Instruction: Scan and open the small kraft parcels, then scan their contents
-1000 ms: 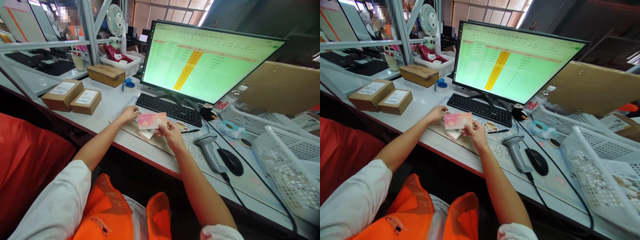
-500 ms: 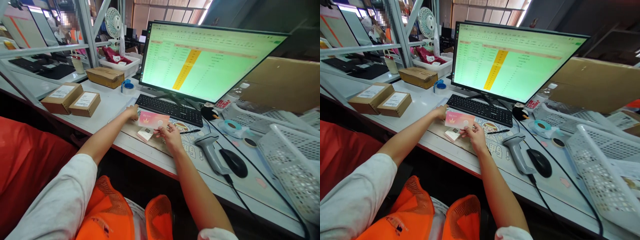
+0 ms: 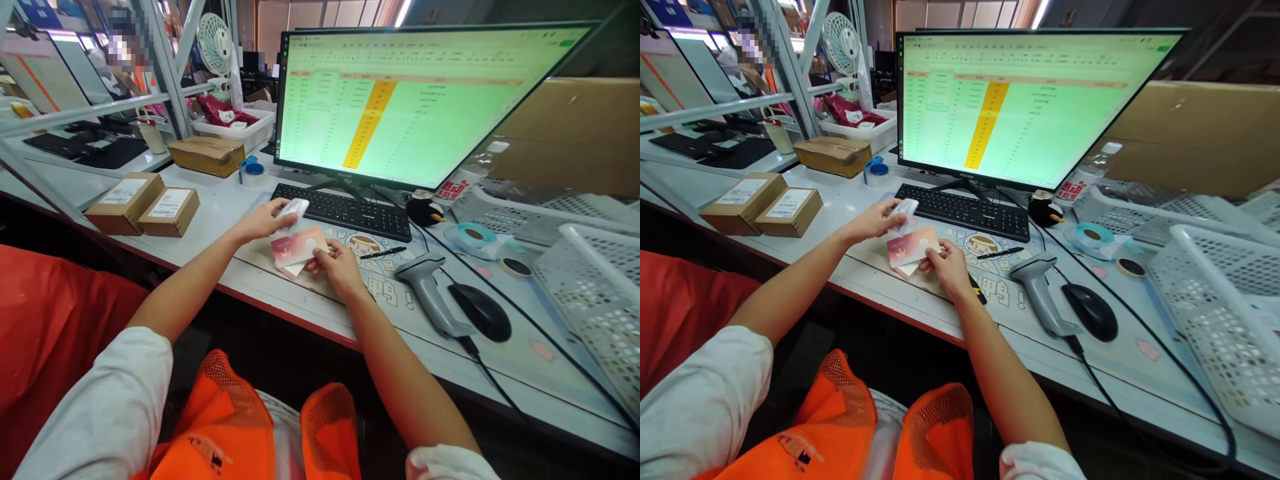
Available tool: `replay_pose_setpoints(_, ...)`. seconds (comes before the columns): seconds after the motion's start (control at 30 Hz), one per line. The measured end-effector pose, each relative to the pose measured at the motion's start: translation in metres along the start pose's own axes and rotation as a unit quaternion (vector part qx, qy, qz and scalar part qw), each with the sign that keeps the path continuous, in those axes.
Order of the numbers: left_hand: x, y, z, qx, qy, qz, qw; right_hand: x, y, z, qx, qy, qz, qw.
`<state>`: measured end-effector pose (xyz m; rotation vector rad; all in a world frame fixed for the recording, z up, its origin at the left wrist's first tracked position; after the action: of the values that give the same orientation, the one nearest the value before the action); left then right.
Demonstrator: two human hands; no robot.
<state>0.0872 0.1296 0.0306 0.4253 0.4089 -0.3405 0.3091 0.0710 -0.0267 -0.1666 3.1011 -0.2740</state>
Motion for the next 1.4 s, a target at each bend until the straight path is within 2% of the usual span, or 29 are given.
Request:
replay_pose_setpoints(0.1, 0.020, -0.006, 0.003, -0.003, 0.169, -0.097, 0.981, 0.001, 0.001, 0.005, 0.014, -0.026, 0.028, 0.999)
replay_pose_setpoints(0.2, 0.034, -0.010, -0.001, -0.072, 0.253, -0.165, 0.950, 0.002, 0.002, 0.013, 0.033, -0.048, 0.065, 0.996)
replay_pose_setpoints(0.33, 0.043, -0.010, -0.004, -0.121, 0.271, -0.176, 0.939, 0.004, 0.002, 0.018, 0.058, -0.040, 0.095, 0.993)
replay_pose_setpoints(0.43, 0.047, -0.010, -0.006, -0.130, 0.266, -0.183, 0.937, 0.006, -0.003, 0.015, 0.076, -0.005, 0.080, 0.994)
replay_pose_setpoints(0.53, 0.049, -0.017, -0.006, -0.122, 0.212, -0.150, 0.958, 0.008, -0.014, 0.011, 0.078, 0.046, 0.046, 0.995)
replay_pose_setpoints(0.63, 0.052, -0.032, -0.004, -0.069, 0.113, -0.070, 0.989, 0.009, -0.027, 0.011, 0.051, 0.125, 0.026, 0.990)
replay_pose_setpoints(0.77, 0.059, -0.057, -0.006, -0.026, -0.042, 0.007, 0.999, 0.008, -0.041, 0.019, 0.000, 0.171, 0.040, 0.984)
replay_pose_setpoints(0.87, 0.067, -0.074, -0.008, -0.014, -0.135, 0.026, 0.990, 0.009, -0.051, 0.024, 0.004, 0.173, 0.033, 0.984)
replay_pose_setpoints(0.97, 0.074, -0.090, -0.004, 0.001, -0.204, 0.046, 0.978, 0.011, -0.066, 0.023, 0.028, 0.167, -0.009, 0.986)
replay_pose_setpoints(1.03, 0.076, -0.099, 0.001, -0.003, -0.249, 0.063, 0.966, 0.011, -0.079, 0.019, 0.020, 0.146, -0.023, 0.989)
replay_pose_setpoints(1.1, 0.077, -0.108, 0.009, -0.011, -0.286, 0.087, 0.954, 0.010, -0.092, 0.015, -0.003, 0.130, 0.003, 0.992)
replay_pose_setpoints(1.23, 0.075, -0.123, 0.024, -0.045, -0.348, 0.125, 0.928, 0.006, -0.116, 0.014, -0.030, 0.150, 0.092, 0.984)
replay_pose_setpoints(1.4, 0.078, -0.123, 0.036, -0.094, -0.420, 0.118, 0.895, -0.011, -0.145, 0.016, -0.034, 0.176, 0.158, 0.971)
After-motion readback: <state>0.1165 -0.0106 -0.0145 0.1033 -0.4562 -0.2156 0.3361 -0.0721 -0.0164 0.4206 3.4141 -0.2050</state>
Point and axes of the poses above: each hand's wrist, its own y-axis towards the middle knuckle, its own x-axis out of the palm, z = x × y, the point moved 2 cm from there along y, towards the middle knuckle, and after that the axes turned 12 degrees about x, right-handed, at the moved point
